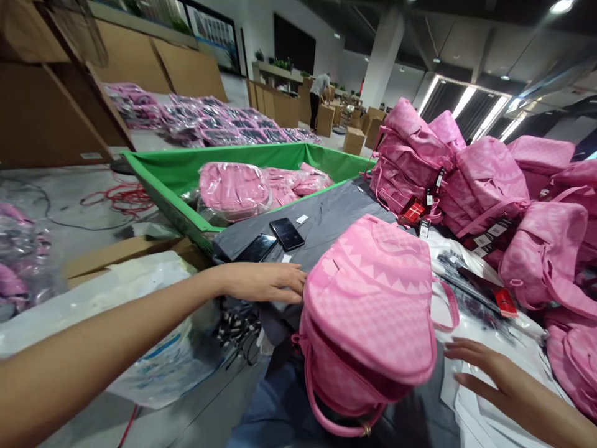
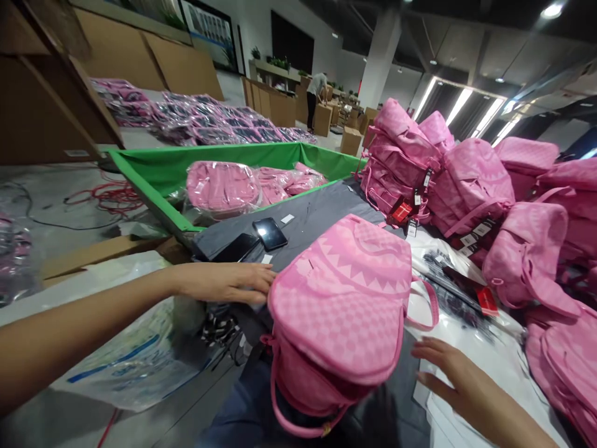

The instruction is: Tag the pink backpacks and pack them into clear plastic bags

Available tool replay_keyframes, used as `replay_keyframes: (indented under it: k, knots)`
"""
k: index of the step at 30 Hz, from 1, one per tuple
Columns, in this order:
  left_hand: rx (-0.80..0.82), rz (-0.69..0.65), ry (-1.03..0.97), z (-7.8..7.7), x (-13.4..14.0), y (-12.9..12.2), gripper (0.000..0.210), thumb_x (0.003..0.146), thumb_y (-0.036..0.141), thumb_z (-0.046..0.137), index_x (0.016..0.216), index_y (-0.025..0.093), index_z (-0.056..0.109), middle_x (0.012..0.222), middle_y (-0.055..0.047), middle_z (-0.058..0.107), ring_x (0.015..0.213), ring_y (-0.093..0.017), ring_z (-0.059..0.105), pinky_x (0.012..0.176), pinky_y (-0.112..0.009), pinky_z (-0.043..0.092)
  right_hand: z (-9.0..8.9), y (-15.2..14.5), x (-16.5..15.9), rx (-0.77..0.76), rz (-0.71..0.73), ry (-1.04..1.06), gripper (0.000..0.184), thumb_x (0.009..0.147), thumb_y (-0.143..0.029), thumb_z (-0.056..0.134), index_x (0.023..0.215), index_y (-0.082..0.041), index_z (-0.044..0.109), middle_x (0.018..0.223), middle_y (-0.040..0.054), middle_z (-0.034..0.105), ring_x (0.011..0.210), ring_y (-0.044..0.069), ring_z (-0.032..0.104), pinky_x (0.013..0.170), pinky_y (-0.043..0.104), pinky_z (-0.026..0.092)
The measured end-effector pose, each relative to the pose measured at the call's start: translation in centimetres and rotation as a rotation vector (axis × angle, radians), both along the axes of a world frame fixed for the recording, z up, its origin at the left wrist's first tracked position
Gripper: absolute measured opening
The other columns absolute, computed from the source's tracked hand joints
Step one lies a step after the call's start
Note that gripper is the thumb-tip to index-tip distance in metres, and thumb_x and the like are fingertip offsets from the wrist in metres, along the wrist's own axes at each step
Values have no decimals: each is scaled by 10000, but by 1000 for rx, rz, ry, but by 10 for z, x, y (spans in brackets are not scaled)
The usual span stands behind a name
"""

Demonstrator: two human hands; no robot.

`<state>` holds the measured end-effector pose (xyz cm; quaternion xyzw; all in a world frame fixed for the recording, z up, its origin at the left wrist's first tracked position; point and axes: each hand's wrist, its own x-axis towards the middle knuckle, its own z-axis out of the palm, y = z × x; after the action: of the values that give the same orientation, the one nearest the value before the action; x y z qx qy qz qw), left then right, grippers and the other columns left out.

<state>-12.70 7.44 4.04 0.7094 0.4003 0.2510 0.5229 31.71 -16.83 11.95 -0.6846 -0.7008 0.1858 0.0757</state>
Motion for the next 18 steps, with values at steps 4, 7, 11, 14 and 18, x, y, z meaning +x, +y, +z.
replay_keyframes:
  k: [4, 7, 11, 14, 18]
  knots:
    - [-52, 73, -129, -8, 1, 15, 199, 778, 236, 629, 841, 112, 772, 880, -22, 777, 1004, -227, 670, 1014, -352, 427, -10, 26, -9, 71, -102, 57, 383, 863, -575, 500, 974, -310, 754, 1026, 135, 773, 908, 303, 743, 817, 425, 603]
    - [-34, 255, -233, -39, 55, 11, 284, 718, 355, 663, 904, 166, 766, 977, -64, 781, 982, -274, 691, 951, -371, 513, -22, 81, -81, 80, 16, 47, 376, 914, -398, 425, 1087, -243, 721, 1076, 114, 754, 881, 243, 735, 762, 349, 573]
    - [-39, 386, -371, -78, 121, -9, 434, 721, 467, 591, 1029, 203, 747, 1197, -87, 741, 1208, -316, 627, 1088, -394, 456, -39, 157, -175, 160, 64, -243, 299, 918, -284, 495, 1143, -192, 671, 1132, 116, 713, 873, 230, 728, 738, 311, 542]
    - [-58, 426, -428, -104, 136, -23, 585, 610, 551, 638, 1059, 189, 738, 1251, -145, 715, 1255, -385, 603, 1108, -432, 452, -58, 189, -207, 188, 64, -385, 244, 850, -166, 559, 1064, -128, 672, 1016, 168, 725, 828, 289, 734, 654, 333, 549]
    - [-175, 386, -618, -131, 136, -24, 634, 600, 600, 687, 1130, 253, 711, 1347, -93, 676, 1323, -339, 569, 1121, -379, 451, -87, 192, -211, 240, 162, -484, 407, 719, -26, 600, 1107, -138, 650, 992, 177, 726, 816, 316, 726, 575, 332, 556]
